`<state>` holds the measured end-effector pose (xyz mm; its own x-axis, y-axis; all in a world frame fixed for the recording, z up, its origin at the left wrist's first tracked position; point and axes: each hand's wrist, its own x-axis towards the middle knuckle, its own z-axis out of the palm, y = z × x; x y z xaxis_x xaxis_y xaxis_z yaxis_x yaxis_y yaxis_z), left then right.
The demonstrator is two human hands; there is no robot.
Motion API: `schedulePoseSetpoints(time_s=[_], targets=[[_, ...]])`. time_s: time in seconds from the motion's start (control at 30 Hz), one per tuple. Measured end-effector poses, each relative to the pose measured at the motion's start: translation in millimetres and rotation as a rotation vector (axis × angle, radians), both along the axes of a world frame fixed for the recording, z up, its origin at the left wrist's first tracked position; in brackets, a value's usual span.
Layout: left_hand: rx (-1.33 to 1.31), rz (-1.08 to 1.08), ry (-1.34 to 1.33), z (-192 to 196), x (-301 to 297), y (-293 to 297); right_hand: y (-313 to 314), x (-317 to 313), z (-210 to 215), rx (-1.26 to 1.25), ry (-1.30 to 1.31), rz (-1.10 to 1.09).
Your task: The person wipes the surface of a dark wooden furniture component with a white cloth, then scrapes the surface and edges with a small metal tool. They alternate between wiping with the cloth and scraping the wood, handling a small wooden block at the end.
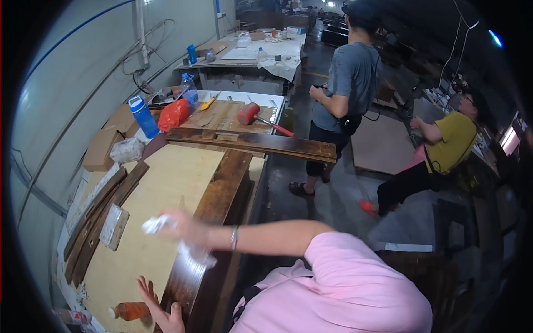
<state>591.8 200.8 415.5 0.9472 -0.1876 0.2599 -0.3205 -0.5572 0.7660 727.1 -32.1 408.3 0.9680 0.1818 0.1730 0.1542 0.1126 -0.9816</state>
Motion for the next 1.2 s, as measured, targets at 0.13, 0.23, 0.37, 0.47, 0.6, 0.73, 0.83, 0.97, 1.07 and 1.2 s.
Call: schedulePoseSetpoints(time_s=[0.13, 0.23, 0.37, 0.47, 0.6, 0.73, 0.83, 0.97, 1.07, 1.2], targets=[[-0.220, 0.073, -0.151, -11, 8, -23, 73, -63, 17, 0.262, -0.001, 0.400], [-0.452, 0.156, -0.100, -4, 3, 31, 56, -71, 12, -0.090, -0.277, 0.316], [-0.578, 0.682, -0.362, 53, -45, 100, 34, -69, 4, -0.647, -0.695, 0.319], [0.314, 0.713, -0.440, 53, -67, 89, 46, -70, 9, -0.813, -0.737, 0.391], [0.655, 0.457, -0.245, 3, -92, 64, 65, -79, 1, -1.050, -0.846, 0.411], [0.592, 0.818, -0.145, -20, -128, 149, 66, -79, 4, -1.092, -0.802, 0.423], [0.612, 1.255, -0.124, -26, -180, 256, 73, -81, 2, -1.104, -0.819, 0.410], [-0.300, 1.108, 0.048, -26, -144, 166, 68, -87, 1, -1.112, -0.827, 0.405], [0.534, 0.622, -0.458, -31, -129, 87, 67, -86, 0, -1.153, -0.817, 0.384], [0.373, 1.081, -0.257, -52, -187, 184, 61, -86, -1, -1.143, -0.820, 0.366]])
